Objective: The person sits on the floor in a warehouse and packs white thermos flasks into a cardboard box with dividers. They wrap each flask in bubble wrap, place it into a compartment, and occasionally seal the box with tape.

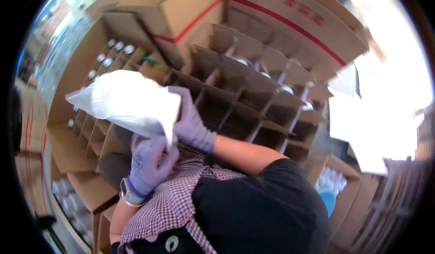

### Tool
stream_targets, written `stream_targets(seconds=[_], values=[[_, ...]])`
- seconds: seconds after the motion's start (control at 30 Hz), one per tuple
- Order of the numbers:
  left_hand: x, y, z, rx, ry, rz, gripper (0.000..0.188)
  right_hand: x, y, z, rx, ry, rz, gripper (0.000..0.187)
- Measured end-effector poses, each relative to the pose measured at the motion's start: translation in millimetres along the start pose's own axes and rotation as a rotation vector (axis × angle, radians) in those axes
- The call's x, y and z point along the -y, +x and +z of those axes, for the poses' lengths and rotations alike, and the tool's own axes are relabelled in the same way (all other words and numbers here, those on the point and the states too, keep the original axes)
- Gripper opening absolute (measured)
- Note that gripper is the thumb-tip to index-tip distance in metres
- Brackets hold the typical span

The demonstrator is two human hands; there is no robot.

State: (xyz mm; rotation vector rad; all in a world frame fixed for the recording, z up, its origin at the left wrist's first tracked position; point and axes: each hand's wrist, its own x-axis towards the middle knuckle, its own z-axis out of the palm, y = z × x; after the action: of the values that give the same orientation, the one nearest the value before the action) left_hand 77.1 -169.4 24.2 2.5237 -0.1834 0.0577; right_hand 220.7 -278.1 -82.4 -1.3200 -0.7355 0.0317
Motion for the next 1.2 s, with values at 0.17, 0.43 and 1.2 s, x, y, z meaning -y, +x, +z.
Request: stream_targets(seconds=[0.17, 0.43, 1.2], values=[[20, -27, -1, 0.167, -0.095, 0.158, 0.039, 60, -38, -153, -0.254, -0.001, 0.242, 0.079], [103, -111, -67, -0.203, -0.039, -0.204, 0.035, 111, -132, -414, -0.533, -0.639, 0.021, 0.054], [9, -303, -60, -0.861, 0.181, -0.959, 0.038, -211, 239, -163, -0.158, -1.215, 0.134, 0.033]])
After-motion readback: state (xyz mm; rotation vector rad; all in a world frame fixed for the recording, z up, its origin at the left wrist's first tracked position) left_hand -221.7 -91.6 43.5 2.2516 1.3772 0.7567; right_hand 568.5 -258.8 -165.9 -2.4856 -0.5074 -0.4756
